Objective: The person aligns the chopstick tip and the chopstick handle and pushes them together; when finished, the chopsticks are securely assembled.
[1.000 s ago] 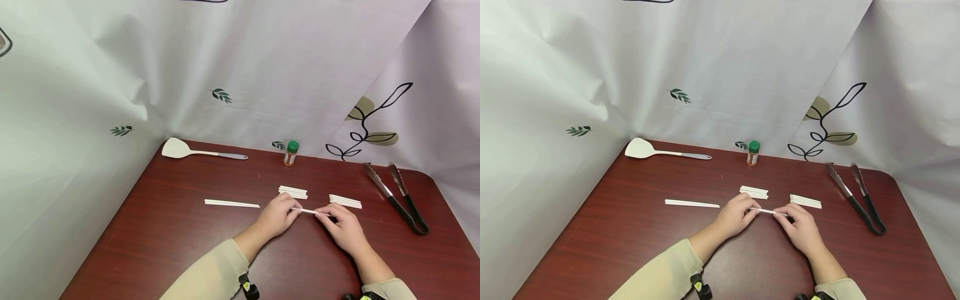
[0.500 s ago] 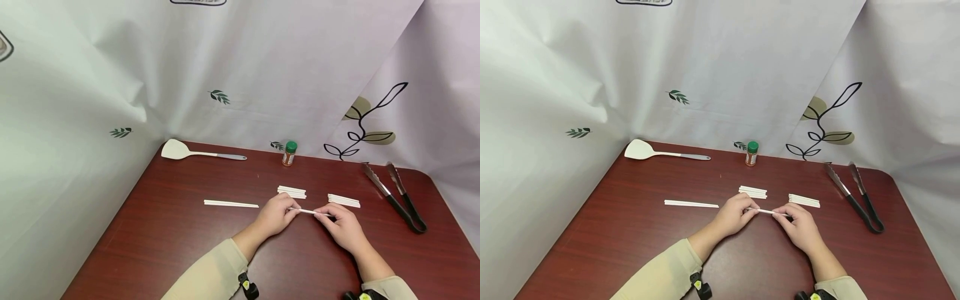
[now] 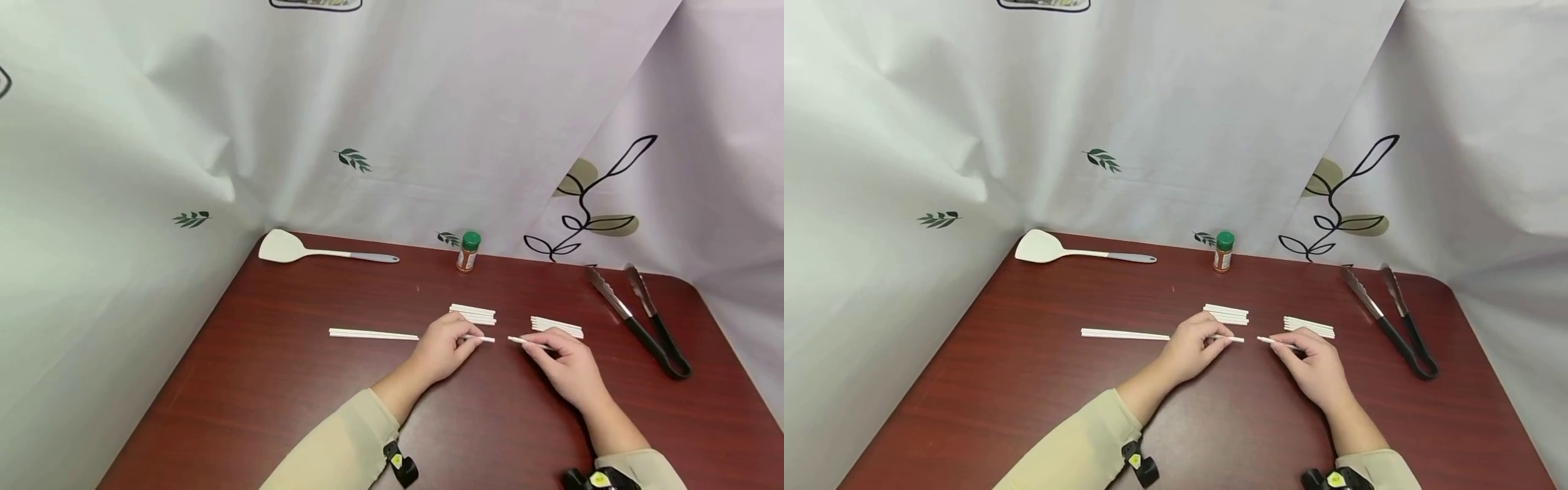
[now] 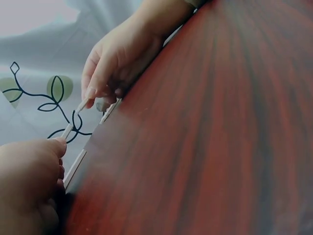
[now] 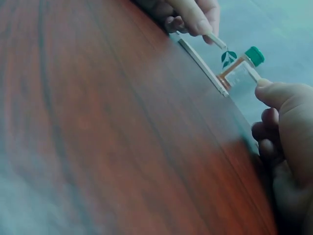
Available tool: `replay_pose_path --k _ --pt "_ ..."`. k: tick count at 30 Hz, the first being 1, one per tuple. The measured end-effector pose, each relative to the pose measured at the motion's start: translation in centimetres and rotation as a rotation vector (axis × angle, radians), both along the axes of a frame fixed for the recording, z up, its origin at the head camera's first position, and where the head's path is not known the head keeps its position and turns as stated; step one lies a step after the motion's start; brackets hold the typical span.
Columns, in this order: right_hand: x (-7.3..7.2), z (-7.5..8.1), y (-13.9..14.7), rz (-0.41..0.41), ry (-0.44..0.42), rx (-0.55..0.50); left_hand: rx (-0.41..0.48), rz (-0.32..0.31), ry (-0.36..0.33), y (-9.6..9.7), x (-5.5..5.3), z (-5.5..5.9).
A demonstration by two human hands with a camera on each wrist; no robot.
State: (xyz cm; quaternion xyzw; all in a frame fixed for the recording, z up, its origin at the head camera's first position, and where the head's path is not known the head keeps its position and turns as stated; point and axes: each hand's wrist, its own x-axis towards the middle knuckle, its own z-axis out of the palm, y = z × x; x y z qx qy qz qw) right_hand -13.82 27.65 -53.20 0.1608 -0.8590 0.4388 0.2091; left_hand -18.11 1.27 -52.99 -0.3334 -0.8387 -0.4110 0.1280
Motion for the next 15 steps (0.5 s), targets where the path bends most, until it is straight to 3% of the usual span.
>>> replay_pose_path --k 8,15 --pt "-0.08 -0.17 -0.15 -0.034 0.08 0.056 -0.077 0.012 0.039 0.21 0.07 -0.12" --pt "-0.95 -0.32 0.64 -0.017 0.223 0.14 -0.164 0.116 0.205 0.82 -0.63 -0.14"
